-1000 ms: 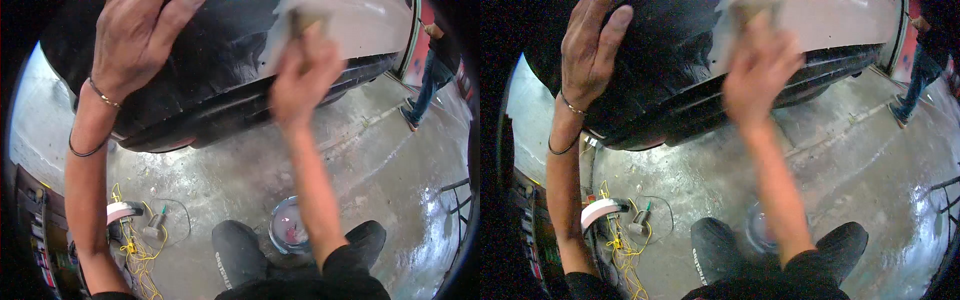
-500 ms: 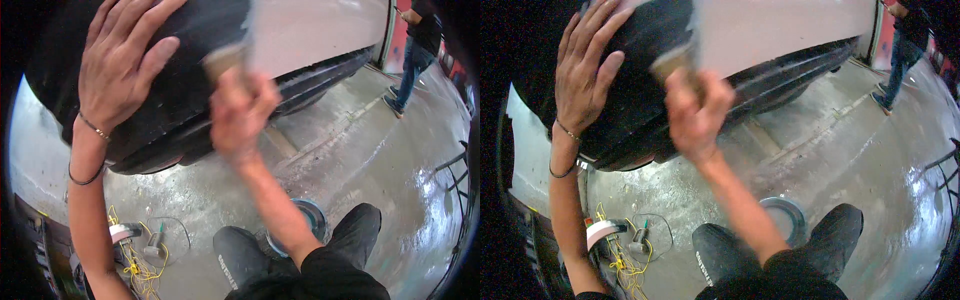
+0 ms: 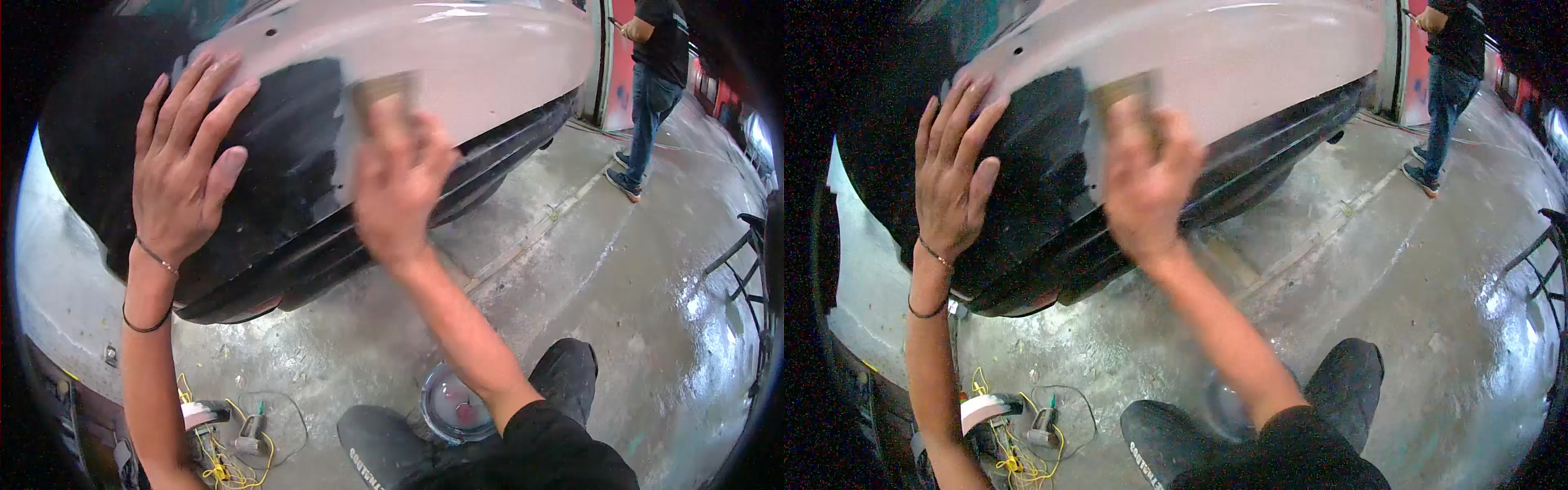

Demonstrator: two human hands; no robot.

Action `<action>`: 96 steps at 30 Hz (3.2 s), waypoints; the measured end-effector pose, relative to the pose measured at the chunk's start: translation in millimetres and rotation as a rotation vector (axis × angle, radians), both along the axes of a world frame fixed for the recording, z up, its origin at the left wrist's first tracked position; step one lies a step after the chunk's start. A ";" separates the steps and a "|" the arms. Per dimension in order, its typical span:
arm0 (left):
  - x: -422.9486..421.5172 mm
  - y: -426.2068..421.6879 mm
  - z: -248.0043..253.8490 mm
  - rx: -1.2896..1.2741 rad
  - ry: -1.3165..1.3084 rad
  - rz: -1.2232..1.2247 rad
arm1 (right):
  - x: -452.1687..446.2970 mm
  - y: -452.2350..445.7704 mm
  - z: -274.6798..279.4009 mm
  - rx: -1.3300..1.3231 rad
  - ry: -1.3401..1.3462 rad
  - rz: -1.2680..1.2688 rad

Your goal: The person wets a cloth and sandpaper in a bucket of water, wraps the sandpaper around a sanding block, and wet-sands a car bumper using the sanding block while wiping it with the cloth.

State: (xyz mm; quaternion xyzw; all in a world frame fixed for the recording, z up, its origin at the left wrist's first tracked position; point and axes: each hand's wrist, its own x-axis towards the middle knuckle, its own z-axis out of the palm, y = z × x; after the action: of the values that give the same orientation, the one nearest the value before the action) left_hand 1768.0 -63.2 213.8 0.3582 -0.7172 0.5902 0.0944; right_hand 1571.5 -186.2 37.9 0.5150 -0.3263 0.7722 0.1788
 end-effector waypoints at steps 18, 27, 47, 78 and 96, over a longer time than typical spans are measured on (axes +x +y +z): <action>-36.0 -14.5 4.3 -0.072 0.008 0.042 | -115.2 -59.9 45.1 -0.338 0.396 0.101; -60.8 -30.3 7.3 -0.099 -0.009 0.114 | -242.7 -194.9 68.3 0.129 -0.161 -0.055; -59.3 -36.6 4.2 -0.117 -0.017 0.080 | -225.5 -154.4 41.7 -0.215 0.255 -0.004; -60.7 -37.5 3.6 -0.120 -0.032 0.064 | -269.8 -202.4 14.0 -0.161 0.098 -0.054; -64.1 -44.4 6.1 -0.086 -0.089 0.023 | -328.9 -307.6 -16.7 0.061 -0.481 0.118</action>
State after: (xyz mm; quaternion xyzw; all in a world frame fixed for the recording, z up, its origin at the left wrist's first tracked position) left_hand 1703.9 -107.7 219.9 0.3356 -0.6906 0.6367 0.0711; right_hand 1242.7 -493.8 21.2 0.3398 -0.3520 0.8714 0.0352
